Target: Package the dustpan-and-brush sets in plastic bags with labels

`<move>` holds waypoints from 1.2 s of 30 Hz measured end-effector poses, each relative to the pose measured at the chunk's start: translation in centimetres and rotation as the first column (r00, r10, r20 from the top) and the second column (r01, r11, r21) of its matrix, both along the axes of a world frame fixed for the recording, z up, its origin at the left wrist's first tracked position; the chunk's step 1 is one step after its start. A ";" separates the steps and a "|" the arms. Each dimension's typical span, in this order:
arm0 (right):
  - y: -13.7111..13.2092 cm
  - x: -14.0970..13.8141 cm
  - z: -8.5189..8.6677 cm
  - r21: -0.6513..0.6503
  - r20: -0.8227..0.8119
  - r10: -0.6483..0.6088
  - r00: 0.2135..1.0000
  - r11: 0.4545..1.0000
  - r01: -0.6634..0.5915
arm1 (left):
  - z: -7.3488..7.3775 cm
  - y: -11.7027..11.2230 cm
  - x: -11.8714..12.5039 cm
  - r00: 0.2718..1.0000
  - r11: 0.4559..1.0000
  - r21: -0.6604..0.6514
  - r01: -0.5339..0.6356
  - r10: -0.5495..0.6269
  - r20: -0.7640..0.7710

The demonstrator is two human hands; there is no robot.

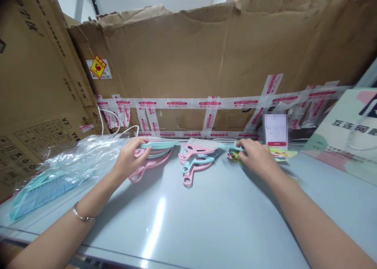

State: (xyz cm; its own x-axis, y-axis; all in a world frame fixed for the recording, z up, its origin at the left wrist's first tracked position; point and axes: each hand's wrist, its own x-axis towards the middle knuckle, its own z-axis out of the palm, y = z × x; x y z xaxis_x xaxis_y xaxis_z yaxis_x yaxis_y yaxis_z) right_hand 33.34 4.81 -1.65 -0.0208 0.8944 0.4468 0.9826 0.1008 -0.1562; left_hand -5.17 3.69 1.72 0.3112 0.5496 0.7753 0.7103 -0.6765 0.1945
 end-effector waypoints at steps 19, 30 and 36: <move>-1.3 -1.6 1.9 0.375 -0.596 -0.030 0.803 0.873 0.312 | 1.8 0.3 -2.1 0.831 0.995 0.013 -0.094 0.072 0.551; -1.0 -2.3 0.3 0.391 -0.512 0.035 0.858 0.899 0.197 | 2.6 0.5 -4.0 0.915 0.923 -0.320 -0.211 0.302 0.268; -1.0 -2.6 -0.2 0.441 -0.436 0.095 0.895 0.889 0.120 | 3.8 -2.3 -4.3 0.951 0.775 -0.574 -0.264 0.111 -0.288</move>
State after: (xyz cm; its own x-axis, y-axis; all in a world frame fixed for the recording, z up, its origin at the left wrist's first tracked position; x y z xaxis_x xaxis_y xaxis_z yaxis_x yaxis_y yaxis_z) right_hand 30.71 3.85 -1.84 0.2809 0.5935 0.7542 0.8247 0.2526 -0.5060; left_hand -9.48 1.38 5.49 0.2746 0.9428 0.1890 0.8853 -0.3246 0.3331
